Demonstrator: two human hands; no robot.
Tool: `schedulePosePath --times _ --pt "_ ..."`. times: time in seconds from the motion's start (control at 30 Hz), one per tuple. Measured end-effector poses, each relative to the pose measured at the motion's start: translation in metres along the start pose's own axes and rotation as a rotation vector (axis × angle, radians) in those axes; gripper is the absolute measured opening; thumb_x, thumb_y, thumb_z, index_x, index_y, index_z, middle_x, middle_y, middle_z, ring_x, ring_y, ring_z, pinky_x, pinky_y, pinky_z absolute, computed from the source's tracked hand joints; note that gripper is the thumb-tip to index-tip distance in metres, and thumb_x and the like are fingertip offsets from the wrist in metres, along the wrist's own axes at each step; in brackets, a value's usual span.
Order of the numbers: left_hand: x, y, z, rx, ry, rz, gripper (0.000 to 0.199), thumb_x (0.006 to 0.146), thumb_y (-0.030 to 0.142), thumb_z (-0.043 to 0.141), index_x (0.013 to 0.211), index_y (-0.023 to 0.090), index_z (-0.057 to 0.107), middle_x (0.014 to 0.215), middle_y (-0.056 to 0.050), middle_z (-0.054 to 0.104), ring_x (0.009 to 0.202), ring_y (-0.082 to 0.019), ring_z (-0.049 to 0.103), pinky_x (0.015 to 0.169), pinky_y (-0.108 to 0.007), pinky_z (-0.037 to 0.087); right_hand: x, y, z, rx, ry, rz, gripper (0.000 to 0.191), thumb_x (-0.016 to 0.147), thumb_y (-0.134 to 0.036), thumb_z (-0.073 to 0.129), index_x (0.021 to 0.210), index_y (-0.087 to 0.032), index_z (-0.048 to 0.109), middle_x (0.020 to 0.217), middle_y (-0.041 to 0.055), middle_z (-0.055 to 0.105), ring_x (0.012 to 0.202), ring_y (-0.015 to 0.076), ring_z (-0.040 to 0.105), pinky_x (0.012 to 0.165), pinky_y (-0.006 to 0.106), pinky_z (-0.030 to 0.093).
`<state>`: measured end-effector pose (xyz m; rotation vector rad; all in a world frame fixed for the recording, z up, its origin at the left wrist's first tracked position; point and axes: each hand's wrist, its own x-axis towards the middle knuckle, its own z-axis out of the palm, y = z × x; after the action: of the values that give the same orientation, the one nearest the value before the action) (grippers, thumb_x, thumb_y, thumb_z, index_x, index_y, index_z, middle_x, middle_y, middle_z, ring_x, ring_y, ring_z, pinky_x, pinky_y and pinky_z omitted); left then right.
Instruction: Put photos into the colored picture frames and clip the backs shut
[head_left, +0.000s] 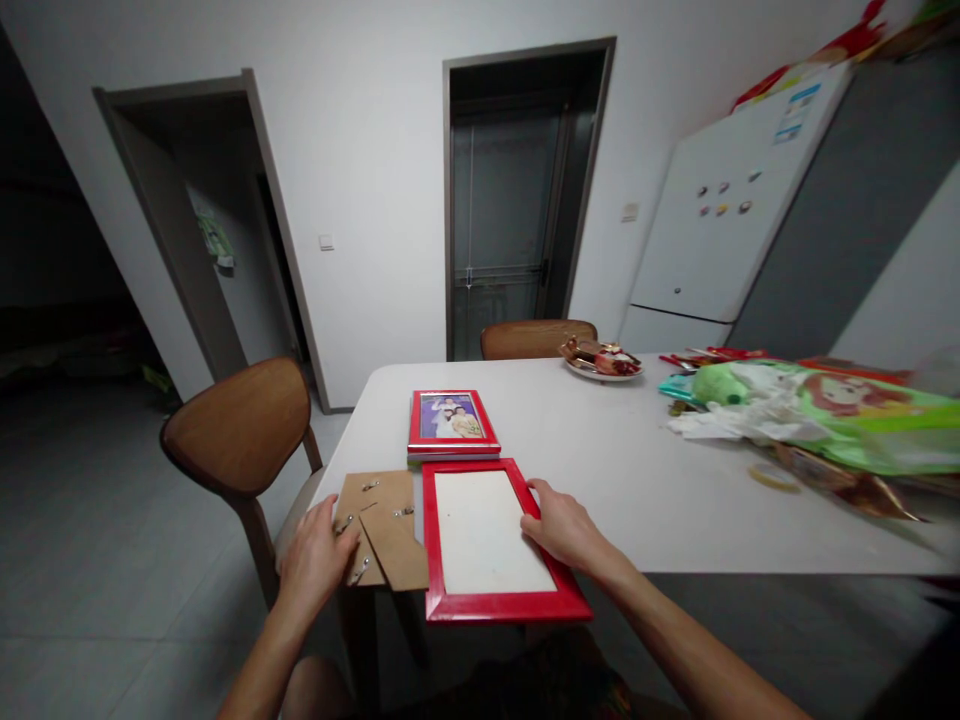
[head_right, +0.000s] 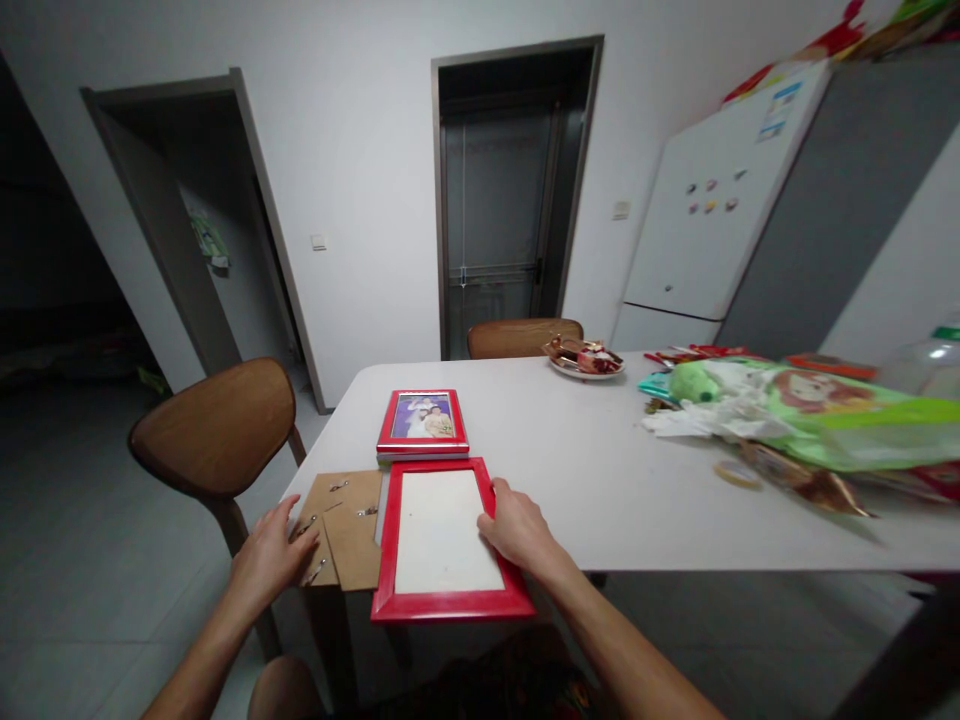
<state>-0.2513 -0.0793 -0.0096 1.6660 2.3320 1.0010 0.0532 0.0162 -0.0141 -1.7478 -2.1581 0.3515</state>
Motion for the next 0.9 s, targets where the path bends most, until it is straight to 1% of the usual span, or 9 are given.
schedulePosePath --times 0.07,0.13,0.27,0.37,0.5,0.6,0.73,0.8,0.9 --pt "-0.009 0.017 0.006 0.032 0.006 0.127 0.043 0.071 0.023 0.049 0.112 0.011 0.043 0.114 -0.013 0.049 0.107 -0.026 0.044 0.090 -0.040 0.033 -0.002 0.002 -0.003 0.085 0.000 0.032 0.056 0.064 -0.020 0.045 0.118 -0.011 0.039 0.091 0.0125 0.062 0.078 0.0209 0.057 0.065 0.027 0.038" --pt "-0.022 0.039 0.014 -0.053 -0.034 0.237 0.041 0.072 0.020 0.048 0.112 0.013 0.043 0.115 -0.011 0.049 0.108 -0.022 0.044 0.092 -0.038 0.034 -0.006 0.001 -0.007 0.254 -0.040 0.083 0.061 0.063 -0.018 0.044 0.123 -0.012 0.033 0.084 0.0094 0.063 0.071 0.0185 0.058 0.062 0.026 0.040" --pt "-0.052 0.089 0.030 -0.235 -0.172 0.406 0.044 0.070 0.019 0.052 0.113 0.017 0.043 0.119 -0.010 0.049 0.112 -0.022 0.042 0.095 -0.041 0.033 -0.017 -0.009 -0.022 0.850 -0.178 0.192 0.068 0.067 -0.018 0.036 0.131 -0.014 0.012 0.081 0.0065 0.064 0.060 0.0161 0.060 0.055 0.027 0.045" --pt "-0.067 0.120 0.041 -0.281 -0.252 0.500 0.052 0.066 0.021 0.059 0.115 0.018 0.042 0.124 -0.011 0.044 0.114 -0.024 0.039 0.095 -0.044 0.034 -0.024 -0.019 -0.036 1.124 -0.183 0.224 0.073 0.068 -0.020 0.037 0.132 -0.015 0.002 0.084 0.0067 0.064 0.062 0.0163 0.061 0.058 0.029 0.048" --pt "-0.072 0.144 0.048 -0.252 -0.178 0.655 0.054 0.068 0.021 0.058 0.118 0.018 0.038 0.125 -0.011 0.042 0.113 -0.025 0.039 0.095 -0.045 0.034 -0.028 -0.030 -0.049 1.235 -0.171 0.205 0.076 0.066 -0.021 0.047 0.132 -0.020 0.009 0.076 0.0019 0.064 0.056 0.0147 0.059 0.059 0.030 0.048" --pt "-0.069 0.147 0.046 -0.248 -0.096 0.751 0.045 0.074 0.014 0.047 0.118 0.018 0.036 0.114 -0.010 0.050 0.104 -0.021 0.046 0.089 -0.038 0.040 -0.026 -0.031 -0.051 1.287 -0.175 0.149 0.077 0.063 -0.023 0.056 0.130 -0.021 0.017 0.068 -0.0010 0.061 0.052 0.0120 0.056 0.054 0.026 0.047" --pt "-0.062 0.135 0.033 -0.297 0.059 0.633 0.046 0.074 0.008 0.038 0.119 0.018 0.033 0.092 -0.007 0.057 0.082 -0.016 0.056 0.076 -0.030 0.047 -0.019 -0.021 -0.043 1.164 -0.161 0.120 0.076 0.063 -0.025 0.059 0.129 -0.016 0.023 0.058 -0.0033 0.057 0.049 0.0102 0.054 0.047 0.021 0.042" --pt "-0.059 0.124 0.023 -0.346 0.111 0.482 0.048 0.073 0.010 0.040 0.120 0.018 0.031 0.086 -0.005 0.057 0.074 -0.015 0.057 0.071 -0.029 0.048 -0.014 -0.012 -0.035 1.009 -0.144 0.135 0.069 0.065 -0.025 0.056 0.127 -0.014 0.028 0.057 -0.0029 0.058 0.049 0.0105 0.054 0.047 0.020 0.041" --pt "-0.056 0.102 0.012 -0.420 0.099 0.247 0.047 0.074 0.017 0.043 0.119 0.018 0.031 0.091 -0.005 0.057 0.069 -0.015 0.059 0.065 -0.028 0.050 -0.007 0.004 -0.021 0.741 -0.091 0.121 0.055 0.066 -0.022 0.049 0.120 -0.013 0.041 0.064 -0.0001 0.062 0.052 0.0119 0.056 0.049 0.021 0.041"
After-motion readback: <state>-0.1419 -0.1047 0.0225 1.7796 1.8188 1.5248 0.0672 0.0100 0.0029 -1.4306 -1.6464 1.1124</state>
